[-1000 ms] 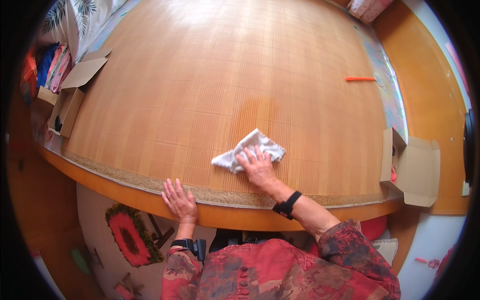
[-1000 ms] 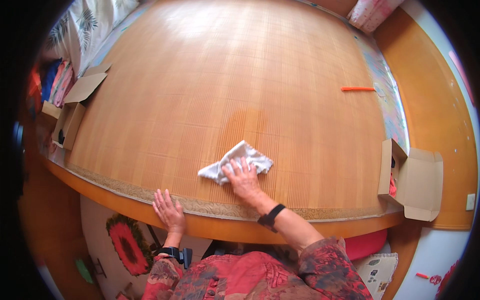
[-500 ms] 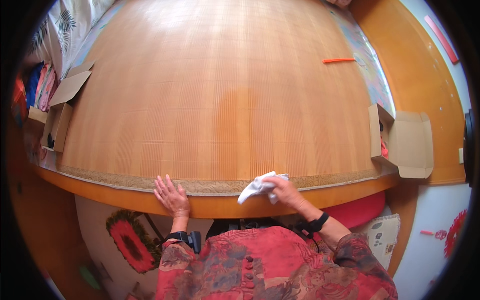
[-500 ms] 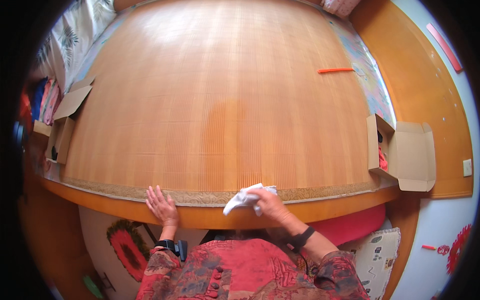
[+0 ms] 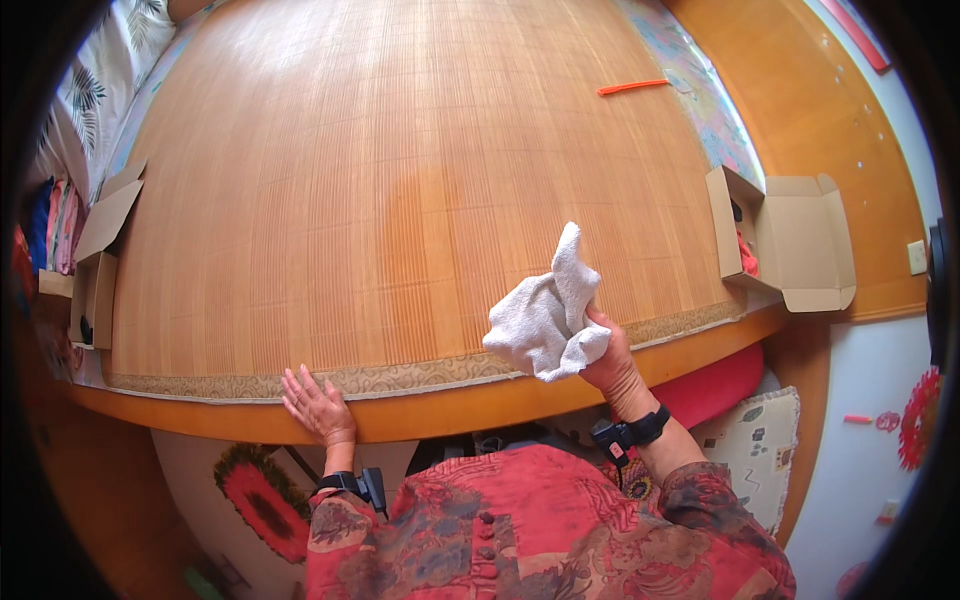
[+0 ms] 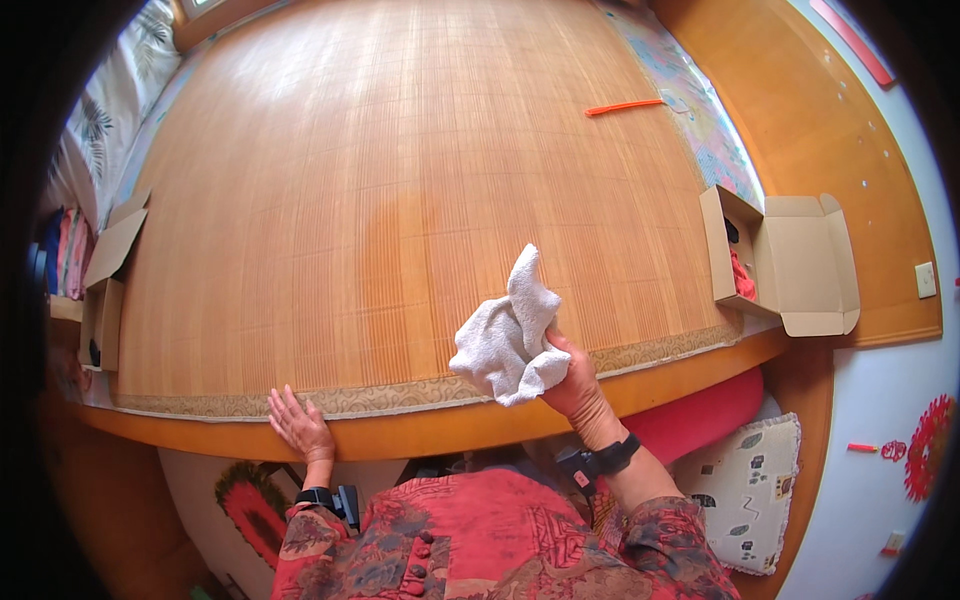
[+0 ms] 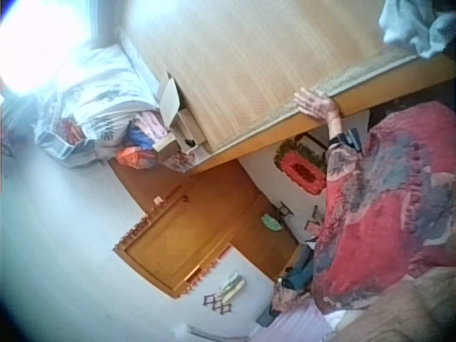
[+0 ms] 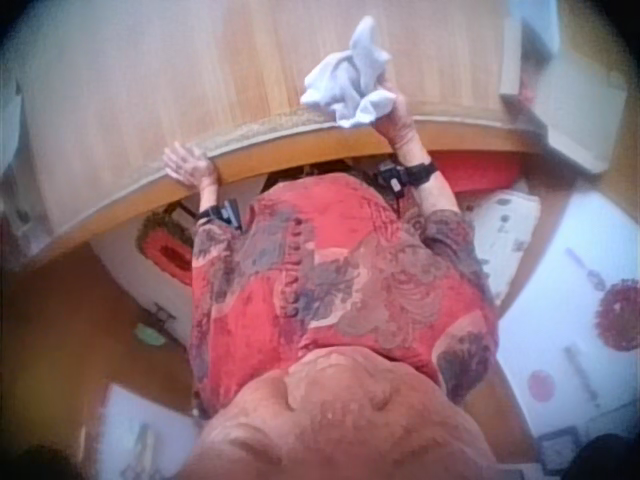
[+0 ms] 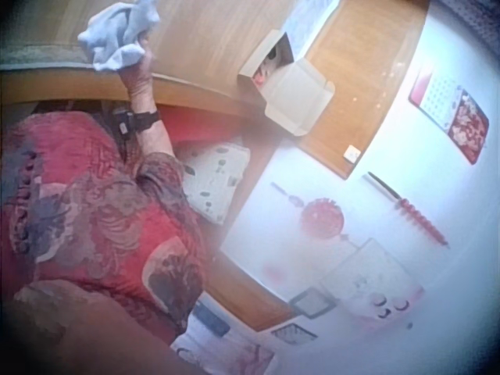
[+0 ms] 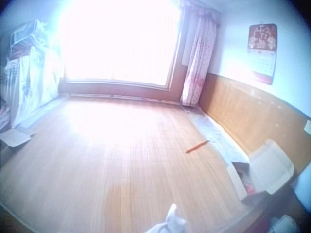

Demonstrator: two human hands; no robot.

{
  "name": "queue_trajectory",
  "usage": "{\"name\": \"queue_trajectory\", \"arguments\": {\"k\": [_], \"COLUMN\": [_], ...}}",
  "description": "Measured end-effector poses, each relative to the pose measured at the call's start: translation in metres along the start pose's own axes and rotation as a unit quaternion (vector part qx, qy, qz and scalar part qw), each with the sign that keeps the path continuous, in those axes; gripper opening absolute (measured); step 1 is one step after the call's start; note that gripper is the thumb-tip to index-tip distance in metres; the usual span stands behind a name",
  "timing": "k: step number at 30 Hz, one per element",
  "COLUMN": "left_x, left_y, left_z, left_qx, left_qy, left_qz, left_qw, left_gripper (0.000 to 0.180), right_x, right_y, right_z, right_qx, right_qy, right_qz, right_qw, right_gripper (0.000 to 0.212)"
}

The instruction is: The person wipes the edges of a raised wooden platform and various parts of a wooden headboard and wall-mounted switch with a white cloth.

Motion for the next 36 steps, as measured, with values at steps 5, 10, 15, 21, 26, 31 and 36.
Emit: {"name": "queue_trajectory", "arguments": {"k": [5, 10, 15, 21, 26, 31, 36], "left_x": [-0.002, 0.001, -0.001, -0.005, -0.008, -0.004, 0.007], "left_y": [-0.003, -0.001, 0.004, -0.008, 0.0, -0.001, 0.001], "left_z": [0.001, -0.004, -0.004, -0.002, -0.011, -0.012, -0.008], "left_qx": [0.0, 0.0, 0.004, 0.044, 0.049, 0.047, 0.035], "left_qy": [0.011, 0.0, -0.022, -0.055, -0.104, -0.157, -0.221], "left_qz": [-0.022, -0.022, -0.037, -0.03, -0.069, -0.062, -0.027], "left_qw": [1.0, 1.0, 0.999, 0.997, 0.991, 0.984, 0.974], "left_gripper": [0.053, 0.054, 0.054, 0.056, 0.055, 0.056, 0.056], "right_x": [0.003, -0.011, 0.006, -0.003, 0.017, 0.047, -0.014], "right_y": [0.018, 0.072, 0.154, 0.099, 0.053, 0.046, 0.027], "right_z": [0.011, 0.056, 0.055, -0.056, -0.062, -0.059, -0.087], "right_qx": [0.01, 0.134, 0.343, 0.324, 0.349, 0.195, 0.273], "right_qy": [-0.085, -0.315, -0.766, -0.891, -0.879, -0.874, -0.877], "right_qz": [0.003, -0.029, -0.107, -0.109, -0.044, -0.012, 0.013], "right_qw": [0.996, 0.939, 0.534, 0.298, 0.322, 0.446, 0.395], "right_gripper": [0.041, 0.035, 0.032, 0.037, 0.023, 0.025, 0.029]}}
Point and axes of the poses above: each hand's wrist, its own y-axis towards the middle knuckle, its own x-axis out of the back of the hand, z = x × y, the point moved 5 cm from there along y, towards the middle knuckle, and after that the axes turned 13 degrees about -x, right-handed, at the moved point
